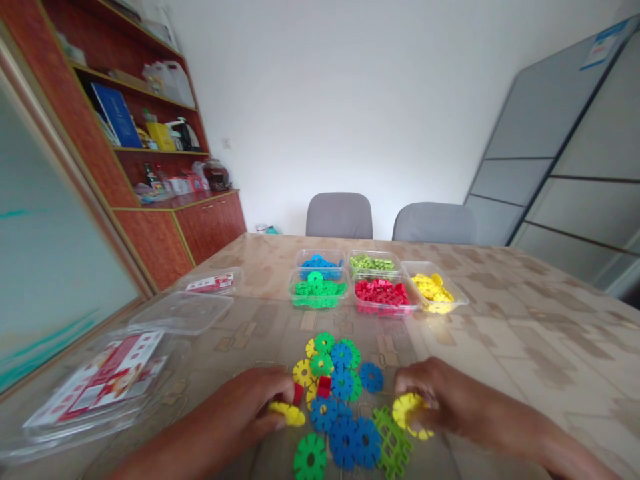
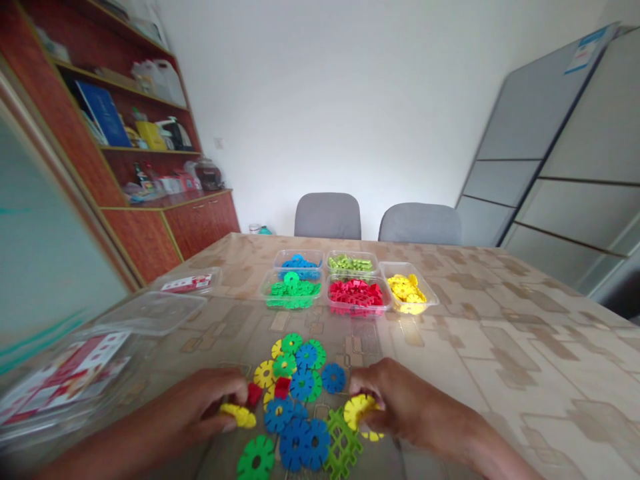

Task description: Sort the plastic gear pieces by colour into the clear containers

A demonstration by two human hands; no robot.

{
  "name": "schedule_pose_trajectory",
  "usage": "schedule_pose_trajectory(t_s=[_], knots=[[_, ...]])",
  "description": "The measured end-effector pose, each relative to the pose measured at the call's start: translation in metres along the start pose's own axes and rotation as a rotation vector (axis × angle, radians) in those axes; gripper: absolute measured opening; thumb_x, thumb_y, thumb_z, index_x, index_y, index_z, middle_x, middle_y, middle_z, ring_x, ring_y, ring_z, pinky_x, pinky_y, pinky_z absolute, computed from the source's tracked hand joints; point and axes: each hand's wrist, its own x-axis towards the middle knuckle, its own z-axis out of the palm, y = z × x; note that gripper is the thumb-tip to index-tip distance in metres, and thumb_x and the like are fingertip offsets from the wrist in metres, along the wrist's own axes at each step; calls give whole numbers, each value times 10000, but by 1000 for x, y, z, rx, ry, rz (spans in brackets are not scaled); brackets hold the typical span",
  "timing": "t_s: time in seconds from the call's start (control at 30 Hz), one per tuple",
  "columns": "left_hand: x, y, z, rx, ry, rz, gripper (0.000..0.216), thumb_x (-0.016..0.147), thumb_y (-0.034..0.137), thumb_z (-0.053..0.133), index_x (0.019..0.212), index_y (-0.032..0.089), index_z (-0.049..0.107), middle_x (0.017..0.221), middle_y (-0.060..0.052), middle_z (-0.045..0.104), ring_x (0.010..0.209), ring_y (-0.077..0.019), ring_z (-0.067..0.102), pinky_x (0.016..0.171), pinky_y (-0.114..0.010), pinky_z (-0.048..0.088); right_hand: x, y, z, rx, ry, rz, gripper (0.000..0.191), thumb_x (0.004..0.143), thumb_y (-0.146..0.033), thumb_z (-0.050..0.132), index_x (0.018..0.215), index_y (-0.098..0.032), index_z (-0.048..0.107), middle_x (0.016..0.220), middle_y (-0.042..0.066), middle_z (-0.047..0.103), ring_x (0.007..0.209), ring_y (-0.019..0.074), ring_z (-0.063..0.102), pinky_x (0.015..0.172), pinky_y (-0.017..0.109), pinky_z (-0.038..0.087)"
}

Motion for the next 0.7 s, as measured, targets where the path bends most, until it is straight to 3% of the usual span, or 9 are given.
schedule_pose_trajectory(t_s=[0.07, 0.2, 0.3, 0.5, 0.7], knots=[[5, 2, -7, 2, 44, -10, 100, 832, 249, 560, 844, 196, 644, 789, 14, 631, 723, -158, 547, 631, -221, 337, 8, 5, 3, 45, 38, -63, 86, 790, -95, 590, 760, -173, 608, 665, -55, 525, 607, 95, 465, 523, 193, 291], [24, 15, -8, -158, 159, -85, 135, 788, 267, 552, 738, 157, 613, 632, 28, 556, 597, -134, 498, 537, -214, 291, 26, 8, 12, 199, 177, -140, 131, 860, -227, 586, 743, -169, 573, 673, -46, 496, 612, 101, 416, 536, 209, 285], [40, 27, 5, -386, 115, -95, 136, 755, 284, 548, 719, 155, 569, 598, 37, 513, 540, -122, 466, 499, -211, 289, 39, 1, 22, 360, 243, -158, 196, 855, -339, 620, 773, -165, 582, 676, -39, 485, 613, 106, 406, 540, 214, 290], [60, 36, 36, -553, 113, 26, 96, 686, 186, 563, 769, 166, 521, 614, 62, 473, 552, -106, 427, 494, -196, 292, 50, -7, 45, 729, 161, -213, 373, 791, -538, 659, 820, -186, 540, 690, -38, 493, 603, 108, 438, 567, 223, 346], [61, 31, 56, -480, 215, 10, 145, 644, 100, 570, 751, 174, 505, 576, 85, 438, 531, -94, 392, 482, -194, 261, 51, -6, 57, 526, 277, -138, 319, 782, -454, 654, 715, -179, 508, 624, -55, 412, 555, 92, 341, 501, 215, 257]])
